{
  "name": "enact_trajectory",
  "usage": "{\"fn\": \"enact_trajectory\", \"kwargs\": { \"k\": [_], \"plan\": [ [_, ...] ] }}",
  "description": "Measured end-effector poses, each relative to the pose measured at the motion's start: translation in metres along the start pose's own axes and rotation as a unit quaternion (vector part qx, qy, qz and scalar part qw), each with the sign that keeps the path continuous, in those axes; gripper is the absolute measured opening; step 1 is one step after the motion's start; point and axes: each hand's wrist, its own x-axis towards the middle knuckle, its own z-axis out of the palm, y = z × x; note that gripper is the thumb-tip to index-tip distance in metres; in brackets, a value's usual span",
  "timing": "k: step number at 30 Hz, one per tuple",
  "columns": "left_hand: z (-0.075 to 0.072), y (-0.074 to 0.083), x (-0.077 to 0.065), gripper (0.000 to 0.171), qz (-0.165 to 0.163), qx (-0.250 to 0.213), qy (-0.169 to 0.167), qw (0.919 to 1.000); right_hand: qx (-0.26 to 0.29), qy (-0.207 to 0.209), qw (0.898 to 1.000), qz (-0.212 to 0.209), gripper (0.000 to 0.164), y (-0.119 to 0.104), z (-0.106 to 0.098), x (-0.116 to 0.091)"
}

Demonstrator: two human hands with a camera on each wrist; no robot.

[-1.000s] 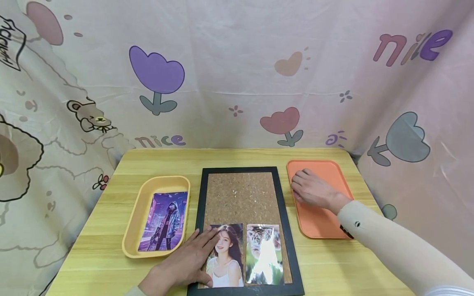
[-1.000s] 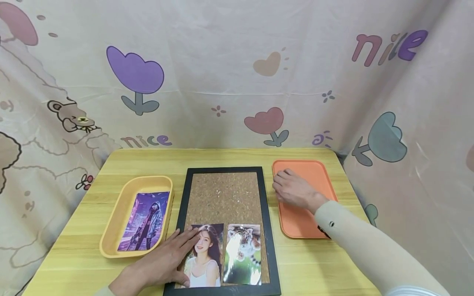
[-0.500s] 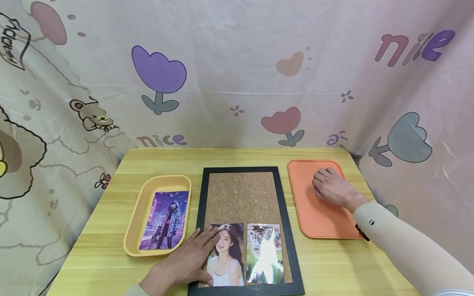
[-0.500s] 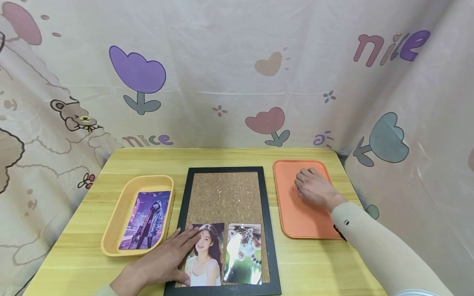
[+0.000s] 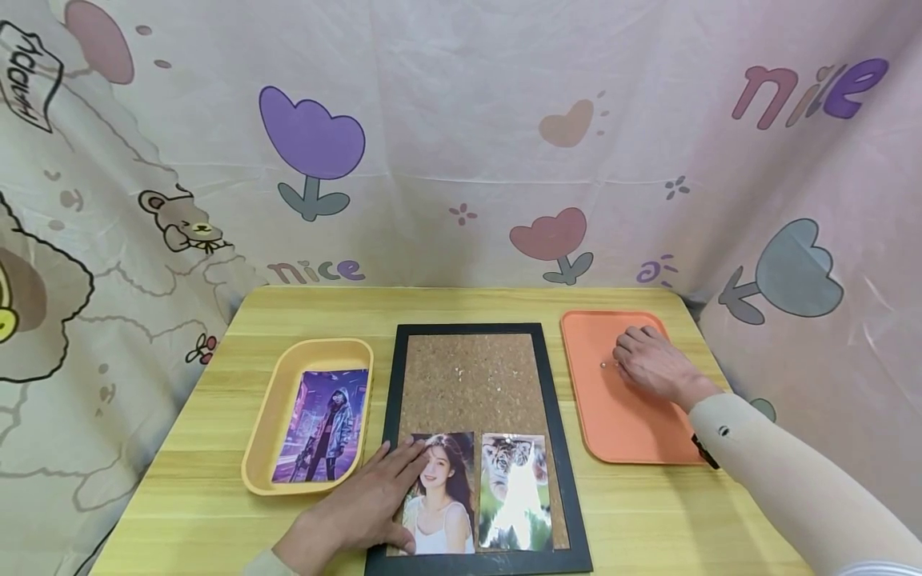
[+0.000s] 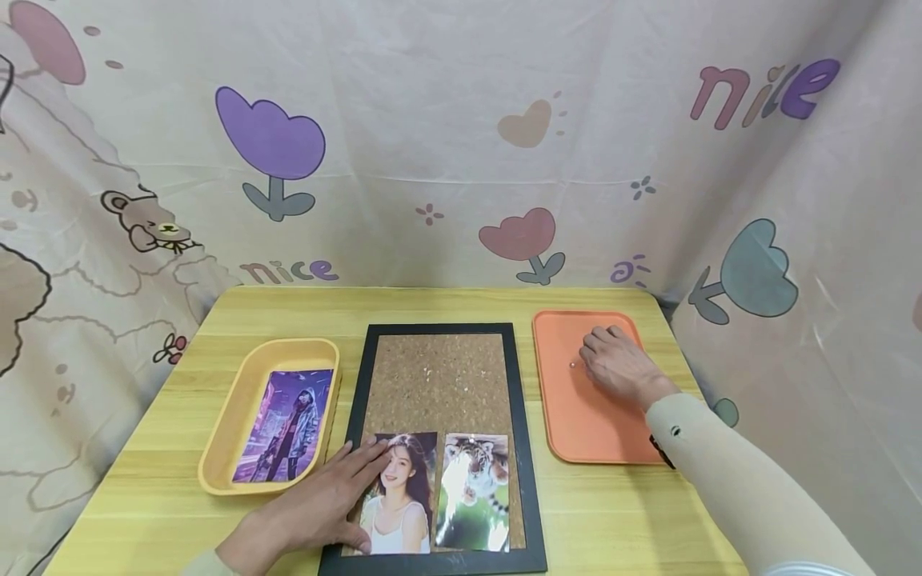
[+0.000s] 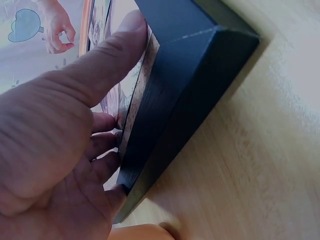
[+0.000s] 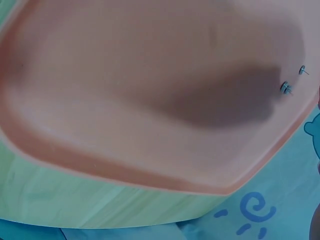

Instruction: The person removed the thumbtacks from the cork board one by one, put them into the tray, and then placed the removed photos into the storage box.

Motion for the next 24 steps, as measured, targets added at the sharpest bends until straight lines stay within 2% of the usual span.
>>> {"fn": "enact_trajectory", "kwargs": {
  "k": [4, 9, 20, 24],
  "plan": [
    [-0.001, 0.001, 0.000, 0.116, -0.001, -0.001, 0.004, 1.0000, 0.018, 0.009, 1.000, 0.023, 0.015, -0.004, -0.002, 0.001],
    [-0.002, 0.004, -0.001, 0.117, -0.012, -0.008, 0.004, 0.9999, 0.053, 0.036, 0.996, 0.066, 0.013, -0.020, -0.005, 0.005],
    [-0.004, 0.009, -0.001, 0.115, -0.009, 0.004, 0.020, 0.9998, 0.110, 0.068, 0.983, 0.127, 0.019, -0.080, -0.010, 0.026],
    [-0.007, 0.010, -0.002, 0.110, -0.012, -0.005, 0.013, 0.9998, 0.137, 0.074, 0.979, 0.134, 0.021, -0.106, -0.016, 0.033]
  ]
}}
